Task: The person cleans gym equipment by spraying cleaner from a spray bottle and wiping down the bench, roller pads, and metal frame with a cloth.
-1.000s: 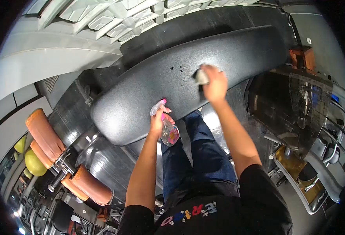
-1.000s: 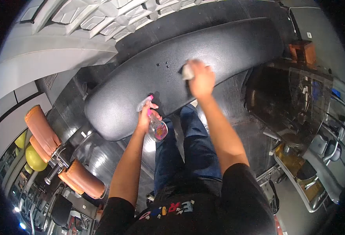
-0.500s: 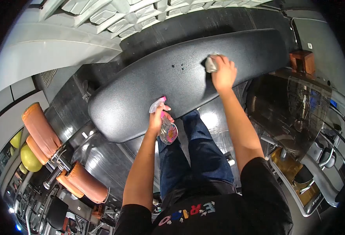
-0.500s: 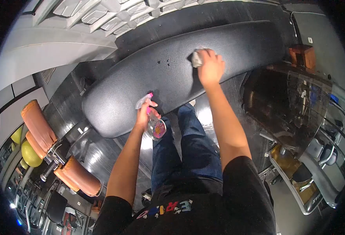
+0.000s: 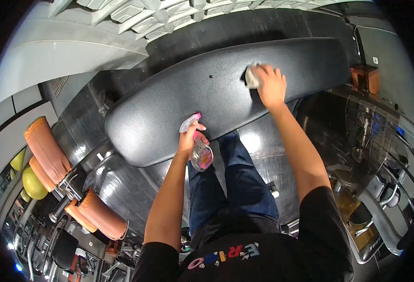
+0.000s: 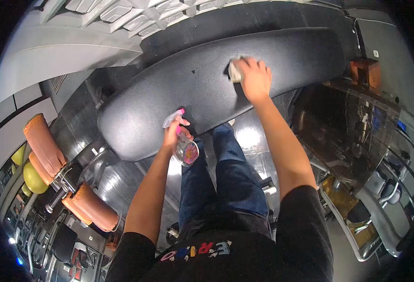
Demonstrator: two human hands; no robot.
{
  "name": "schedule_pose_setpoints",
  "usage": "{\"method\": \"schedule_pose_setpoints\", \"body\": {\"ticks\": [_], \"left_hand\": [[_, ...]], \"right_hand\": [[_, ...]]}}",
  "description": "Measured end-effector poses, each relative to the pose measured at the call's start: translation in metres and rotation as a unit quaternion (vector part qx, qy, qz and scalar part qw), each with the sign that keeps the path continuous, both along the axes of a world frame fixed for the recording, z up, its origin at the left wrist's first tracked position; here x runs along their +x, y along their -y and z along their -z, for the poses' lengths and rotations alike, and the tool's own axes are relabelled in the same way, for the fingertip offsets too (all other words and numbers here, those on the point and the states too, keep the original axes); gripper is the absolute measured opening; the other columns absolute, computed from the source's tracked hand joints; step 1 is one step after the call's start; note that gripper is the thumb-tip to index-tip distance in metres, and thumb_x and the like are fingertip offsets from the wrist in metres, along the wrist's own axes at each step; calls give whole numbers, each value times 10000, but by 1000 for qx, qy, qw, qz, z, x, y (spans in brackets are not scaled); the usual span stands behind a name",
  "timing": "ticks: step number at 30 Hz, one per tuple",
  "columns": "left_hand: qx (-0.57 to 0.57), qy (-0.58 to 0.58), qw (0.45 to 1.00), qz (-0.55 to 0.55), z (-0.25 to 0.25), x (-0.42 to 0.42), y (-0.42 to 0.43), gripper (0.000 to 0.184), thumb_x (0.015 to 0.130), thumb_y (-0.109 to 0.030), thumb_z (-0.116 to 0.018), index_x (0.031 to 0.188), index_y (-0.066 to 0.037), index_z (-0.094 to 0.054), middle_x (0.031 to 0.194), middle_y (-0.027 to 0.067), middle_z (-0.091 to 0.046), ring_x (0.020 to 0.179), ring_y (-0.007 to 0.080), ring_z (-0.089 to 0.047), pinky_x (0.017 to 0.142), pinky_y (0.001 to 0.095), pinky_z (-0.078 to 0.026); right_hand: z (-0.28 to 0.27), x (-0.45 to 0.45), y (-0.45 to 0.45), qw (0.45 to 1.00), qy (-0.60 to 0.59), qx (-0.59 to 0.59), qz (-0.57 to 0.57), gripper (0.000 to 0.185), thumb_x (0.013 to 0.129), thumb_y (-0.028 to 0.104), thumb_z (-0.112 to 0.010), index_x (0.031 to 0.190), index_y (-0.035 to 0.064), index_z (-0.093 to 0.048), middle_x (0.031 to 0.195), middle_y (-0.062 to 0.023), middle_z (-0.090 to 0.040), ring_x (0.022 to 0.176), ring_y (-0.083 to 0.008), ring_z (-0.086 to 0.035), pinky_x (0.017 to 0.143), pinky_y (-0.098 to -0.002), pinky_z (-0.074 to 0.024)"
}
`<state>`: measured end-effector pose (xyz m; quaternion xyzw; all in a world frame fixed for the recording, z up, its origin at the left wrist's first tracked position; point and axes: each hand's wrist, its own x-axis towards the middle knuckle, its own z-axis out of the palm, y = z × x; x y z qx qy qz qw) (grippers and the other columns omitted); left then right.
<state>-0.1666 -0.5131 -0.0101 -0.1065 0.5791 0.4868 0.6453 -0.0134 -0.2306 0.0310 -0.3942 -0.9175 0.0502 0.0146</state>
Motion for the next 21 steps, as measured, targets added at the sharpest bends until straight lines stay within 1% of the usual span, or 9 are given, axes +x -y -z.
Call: {"method": "schedule_pose_setpoints", "body": {"ticks": [4,6,9,10,12,14,17,19,21], "left_hand": [[-1,6,1000,-6,1,0,-1,554,919,-446,-555,1313,-67,-469,942,75,-597,556,224,-609,531,392,-533],[-20,-40,999,9,-3,2,-4,525,862,-590,-549,962,-77,-597,630,151,-567,582,277,-608,607,419,-539],[-12,-40,999,6,-2,3,-4,503,874,-565,-549,973,-74,-595,639,151,-564,595,264,-607,600,425,-541],[-10,-40,999,6,-5,4,-6,503,874,-565,-549,973,-74,-595,639,151,-564,595,264,-607,600,425,-541],[0,-66,997,-38,-14,5,-12,484,887,-540,-548,969,-66,-596,627,146,-562,590,258,-605,592,420,-539],[-3,-67,997,-46,-15,6,-14,479,889,-534,-553,960,-63,-597,617,142,-561,575,257,-603,584,413,-537],[6,-37,999,-14,-2,3,-2,480,887,-532,-564,939,-56,-594,595,128,-558,540,254,-600,558,396,-530],[8,-33,999,-18,-2,4,-4,479,883,-533,-569,930,-57,-593,598,128,-559,546,255,-606,555,398,-531],[4,-46,999,-16,-9,4,-8,477,881,-533,-569,921,-58,-598,597,133,-561,543,262,-605,554,402,-530]], "right_hand": [[11,-70,5,998,-52,-25,34,413,750,74,-613,1119,253,-661,1124,-5,-613,1004,-272,-564,845,-408,-454],[8,-91,41,997,-38,-68,-16,402,739,78,-620,1099,252,-662,1131,-13,-601,1005,-276,-561,836,-409,-459],[15,-71,96,984,-31,-90,-150,423,715,89,-648,1099,266,-659,1170,-1,-584,1007,-260,-558,827,-409,-461],[11,-58,100,984,-30,-89,-150,423,715,89,-648,1099,266,-659,1170,-1,-584,1007,-260,-558,827,-409,-461],[5,-17,89,973,-27,-95,-207,271,819,203,-571,1060,278,-671,1059,5,-576,980,-235,-558,791,-416,-461],[2,5,47,988,41,-92,-117,334,790,147,-590,1077,293,-678,1071,2,-613,926,-249,-577,783,-417,-459],[11,7,-12,995,-62,32,77,390,766,120,-626,1121,274,-675,1121,3,-620,944,-270,-575,779,-416,-447],[15,-27,-19,988,-82,32,129,386,765,109,-641,1118,263,-674,1138,-6,-615,967,-284,-570,808,-428,-456],[21,-62,2,992,-103,34,71,320,752,131,-654,1058,223,-678,1059,-33,-620,903,-295,-584,769,-437,-470]]}}
